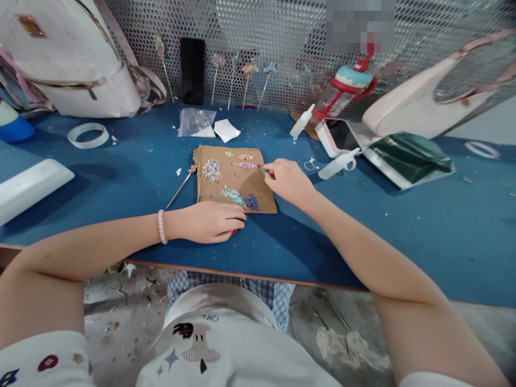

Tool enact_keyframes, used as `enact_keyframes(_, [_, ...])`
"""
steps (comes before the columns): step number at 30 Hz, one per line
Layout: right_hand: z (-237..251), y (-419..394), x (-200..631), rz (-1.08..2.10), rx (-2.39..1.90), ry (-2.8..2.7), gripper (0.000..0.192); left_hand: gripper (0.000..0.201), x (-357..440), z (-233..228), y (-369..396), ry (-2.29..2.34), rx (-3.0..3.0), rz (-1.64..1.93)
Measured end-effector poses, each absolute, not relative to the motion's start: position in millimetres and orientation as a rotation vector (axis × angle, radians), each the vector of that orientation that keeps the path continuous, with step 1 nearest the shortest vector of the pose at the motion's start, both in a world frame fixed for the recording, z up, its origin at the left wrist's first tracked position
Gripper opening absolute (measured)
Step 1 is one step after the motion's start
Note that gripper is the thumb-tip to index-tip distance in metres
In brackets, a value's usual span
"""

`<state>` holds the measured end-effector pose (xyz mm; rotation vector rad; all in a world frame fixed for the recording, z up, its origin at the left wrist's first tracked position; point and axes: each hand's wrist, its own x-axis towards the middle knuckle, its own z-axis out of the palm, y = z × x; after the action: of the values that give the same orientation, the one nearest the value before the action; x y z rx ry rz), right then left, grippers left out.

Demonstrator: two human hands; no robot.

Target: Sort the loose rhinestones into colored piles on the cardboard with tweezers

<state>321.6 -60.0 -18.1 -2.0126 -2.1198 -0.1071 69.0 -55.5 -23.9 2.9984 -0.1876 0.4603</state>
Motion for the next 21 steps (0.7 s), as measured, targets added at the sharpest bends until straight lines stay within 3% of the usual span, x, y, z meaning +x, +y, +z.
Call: enact_keyframes(21, [-8,-64,314,-0.045,-2.007,-2.162,0.026,0.027,69,-25,-55,-0.226,3.005,0.518])
